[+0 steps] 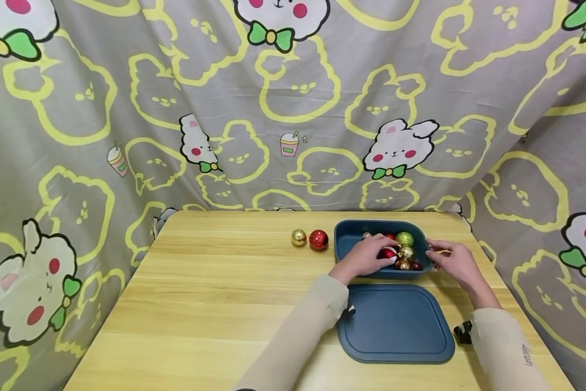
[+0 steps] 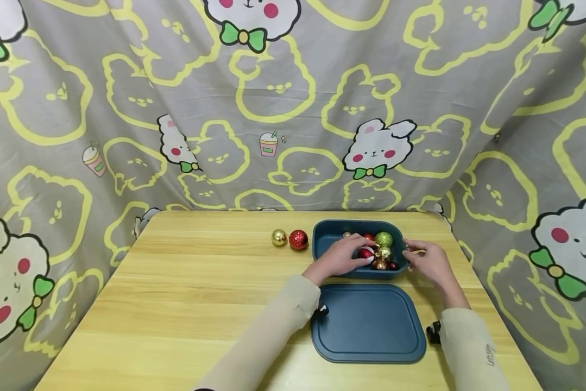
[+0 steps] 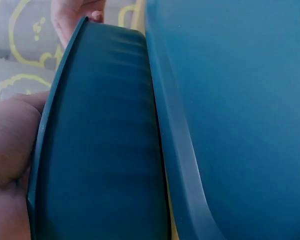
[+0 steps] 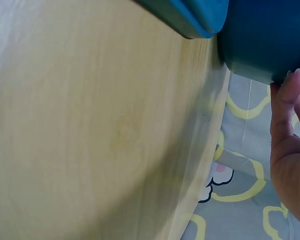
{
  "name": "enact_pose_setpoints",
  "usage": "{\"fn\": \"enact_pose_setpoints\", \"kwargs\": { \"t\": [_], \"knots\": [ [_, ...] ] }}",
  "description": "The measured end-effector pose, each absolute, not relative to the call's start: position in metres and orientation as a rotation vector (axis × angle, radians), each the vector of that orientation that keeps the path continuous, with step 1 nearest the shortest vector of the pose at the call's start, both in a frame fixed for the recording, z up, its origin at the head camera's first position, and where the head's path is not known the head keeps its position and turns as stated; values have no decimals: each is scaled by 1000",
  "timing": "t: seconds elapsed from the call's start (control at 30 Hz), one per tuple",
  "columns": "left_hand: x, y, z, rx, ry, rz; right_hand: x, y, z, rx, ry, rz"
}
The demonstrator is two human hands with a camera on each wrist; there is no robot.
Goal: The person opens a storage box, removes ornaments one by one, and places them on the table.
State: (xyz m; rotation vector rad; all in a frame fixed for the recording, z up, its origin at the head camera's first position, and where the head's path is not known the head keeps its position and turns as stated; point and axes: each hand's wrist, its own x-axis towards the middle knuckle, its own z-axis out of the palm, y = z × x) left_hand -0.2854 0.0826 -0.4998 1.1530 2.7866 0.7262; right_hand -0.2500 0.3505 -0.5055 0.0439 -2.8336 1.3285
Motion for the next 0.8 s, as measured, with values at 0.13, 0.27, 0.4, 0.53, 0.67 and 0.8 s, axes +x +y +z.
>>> {"fn": "enact_pose_setpoints", "kwargs": {
  "t": [0.13,0.27,0.4,0.53,0.67,0.8],
  "knots": [
    [-289,84,-502,1151,2767,634,-251,351,-506,29,-2832,1359],
    [-292,86,-504,1147,2746,589,-251,351,-506,22,-2823,1373],
    [-291,87,-505,1111,2745,619,-250,351,-505,17,-2814,1373],
    [-289,87,-505,1054,2748,653,-250,351,-505,11,-2816,1377],
    [-287,87,-505,1018,2758,652,-249,350,-505,11,-2817,1376],
    [-288,88,-506,1003,2762,642,-249,349,-505,15,-2810,1374]
  ]
}}
